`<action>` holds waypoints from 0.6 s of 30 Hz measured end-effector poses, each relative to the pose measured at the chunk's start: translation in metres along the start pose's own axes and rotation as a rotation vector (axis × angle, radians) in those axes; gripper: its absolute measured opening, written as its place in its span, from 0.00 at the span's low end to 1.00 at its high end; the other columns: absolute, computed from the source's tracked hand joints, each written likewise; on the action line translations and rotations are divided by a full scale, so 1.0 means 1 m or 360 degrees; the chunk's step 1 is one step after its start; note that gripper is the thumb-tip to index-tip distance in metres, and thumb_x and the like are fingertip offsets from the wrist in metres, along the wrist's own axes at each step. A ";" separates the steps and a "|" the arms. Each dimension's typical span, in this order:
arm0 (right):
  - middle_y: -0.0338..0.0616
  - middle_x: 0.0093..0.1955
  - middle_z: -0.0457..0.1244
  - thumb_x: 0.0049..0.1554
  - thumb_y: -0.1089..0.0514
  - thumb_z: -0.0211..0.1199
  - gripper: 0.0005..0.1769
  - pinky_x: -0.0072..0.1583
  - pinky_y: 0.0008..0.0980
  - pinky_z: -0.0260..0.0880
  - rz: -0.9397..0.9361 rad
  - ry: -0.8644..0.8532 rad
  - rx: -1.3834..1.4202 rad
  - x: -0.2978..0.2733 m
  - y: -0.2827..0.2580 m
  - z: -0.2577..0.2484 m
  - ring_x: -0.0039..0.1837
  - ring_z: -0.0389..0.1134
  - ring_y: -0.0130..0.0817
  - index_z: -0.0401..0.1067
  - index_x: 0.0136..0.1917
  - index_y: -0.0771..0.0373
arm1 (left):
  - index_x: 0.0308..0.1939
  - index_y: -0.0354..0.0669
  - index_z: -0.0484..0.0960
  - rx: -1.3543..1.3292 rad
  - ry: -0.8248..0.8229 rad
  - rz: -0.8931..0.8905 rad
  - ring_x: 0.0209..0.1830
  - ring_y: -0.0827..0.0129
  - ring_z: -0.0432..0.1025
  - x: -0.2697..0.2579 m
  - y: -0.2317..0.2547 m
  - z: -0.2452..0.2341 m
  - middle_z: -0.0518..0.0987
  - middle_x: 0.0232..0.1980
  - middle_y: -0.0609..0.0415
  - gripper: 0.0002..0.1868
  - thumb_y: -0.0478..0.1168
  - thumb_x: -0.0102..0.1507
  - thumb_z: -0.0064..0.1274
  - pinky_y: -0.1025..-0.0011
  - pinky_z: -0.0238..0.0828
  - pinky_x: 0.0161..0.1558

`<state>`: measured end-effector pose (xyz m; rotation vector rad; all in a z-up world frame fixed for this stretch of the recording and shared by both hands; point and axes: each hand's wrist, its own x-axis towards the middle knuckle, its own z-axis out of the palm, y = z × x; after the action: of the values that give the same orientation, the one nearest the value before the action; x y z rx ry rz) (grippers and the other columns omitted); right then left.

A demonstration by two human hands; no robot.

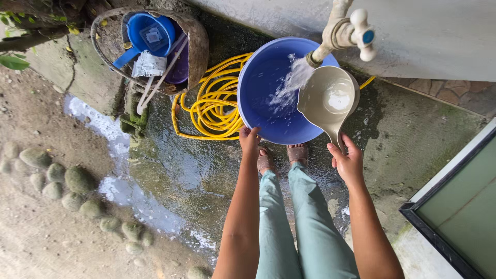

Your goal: The person rinses a cleaning cloth under an outdoor tap, fills a bucket with water using a scoop, and then washes the cloth inside the bucket.

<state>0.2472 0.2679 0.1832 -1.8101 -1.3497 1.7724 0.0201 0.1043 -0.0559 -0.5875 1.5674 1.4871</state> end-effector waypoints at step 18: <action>0.52 0.54 0.68 0.57 0.54 0.69 0.24 0.55 0.42 0.69 -0.0561 -0.0071 -0.0817 0.017 0.046 -0.008 0.55 0.71 0.48 0.72 0.64 0.64 | 0.37 0.33 0.84 0.0842 0.0363 0.0333 0.27 0.77 0.75 -0.084 0.007 0.000 0.84 0.31 0.53 0.13 0.34 0.49 0.58 0.78 0.72 0.33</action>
<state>0.2709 0.2593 0.1399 -1.6120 -2.1379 1.3711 0.0568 0.0866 0.0176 -0.2954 2.1542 1.1012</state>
